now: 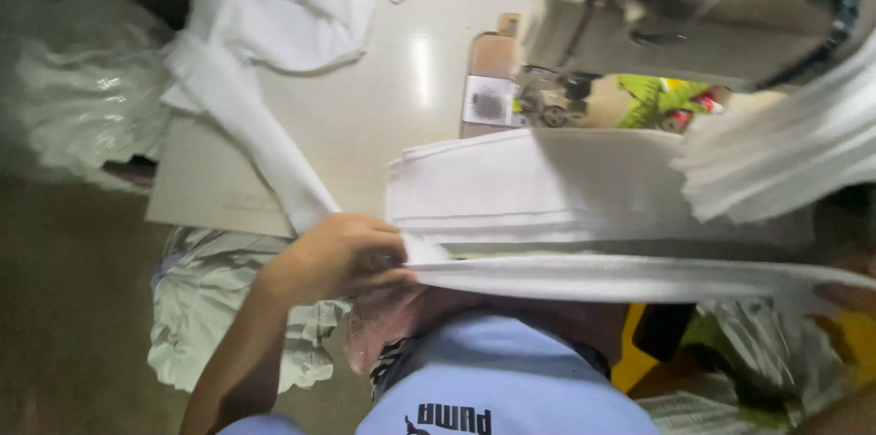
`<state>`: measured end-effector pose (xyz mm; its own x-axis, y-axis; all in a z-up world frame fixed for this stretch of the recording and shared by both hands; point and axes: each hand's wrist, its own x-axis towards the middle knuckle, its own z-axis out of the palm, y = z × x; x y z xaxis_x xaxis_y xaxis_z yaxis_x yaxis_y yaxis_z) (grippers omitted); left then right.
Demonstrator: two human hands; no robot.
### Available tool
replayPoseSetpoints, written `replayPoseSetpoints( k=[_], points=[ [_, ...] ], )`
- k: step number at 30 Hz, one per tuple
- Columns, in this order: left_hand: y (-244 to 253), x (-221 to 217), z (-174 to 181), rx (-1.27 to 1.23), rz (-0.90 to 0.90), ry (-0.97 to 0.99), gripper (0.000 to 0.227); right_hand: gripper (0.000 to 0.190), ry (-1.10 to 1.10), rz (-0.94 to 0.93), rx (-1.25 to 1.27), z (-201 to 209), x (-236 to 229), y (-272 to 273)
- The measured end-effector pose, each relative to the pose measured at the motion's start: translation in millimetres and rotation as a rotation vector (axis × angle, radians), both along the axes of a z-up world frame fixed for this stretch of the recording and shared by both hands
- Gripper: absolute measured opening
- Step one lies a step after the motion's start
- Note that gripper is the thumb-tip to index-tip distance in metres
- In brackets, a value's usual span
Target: A person at a sewing machine station is picking up white fabric strips, aligning them into a stack, and using scissors to trim or separate them.
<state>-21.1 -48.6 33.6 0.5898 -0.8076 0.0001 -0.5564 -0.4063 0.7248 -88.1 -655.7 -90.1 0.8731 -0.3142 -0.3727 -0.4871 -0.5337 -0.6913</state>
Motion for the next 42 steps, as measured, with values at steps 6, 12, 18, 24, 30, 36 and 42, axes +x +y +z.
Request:
replayPoseSetpoints(
  k=[6,12,18,24,30,36,42],
  points=[
    [6.1,32.5,-6.6,-0.001,0.256,0.282,0.016,0.075,-0.183,0.578,-1.042,11.4,39.3,-0.6],
    [-7.1,55.4,-7.0,0.141,0.474,0.268,0.018,0.032,-0.265,-0.198,-0.253,68.9,84.1,105.7],
    [-10.9,72.5,-14.3,0.333,0.637,0.194,0.026,0.011,-0.555,-0.520,0.119,-33.6,105.8,49.1],
    [16.8,73.4,-22.7,0.318,0.541,0.201,0.022,0.011,-0.942,-0.453,0.076,-52.2,60.7,57.5],
    [26.5,65.3,-19.5,-0.060,0.465,0.205,0.008,0.050,-0.868,0.045,0.226,14.3,14.2,238.1],
    [22.7,63.3,-33.5,-0.287,0.506,-0.026,0.012,0.045,0.202,0.189,1.197,51.4,42.9,376.9],
    [25.4,57.3,-32.4,-0.390,0.487,-0.058,0.013,0.047,0.464,0.124,1.372,69.6,68.7,431.4]
  ],
)
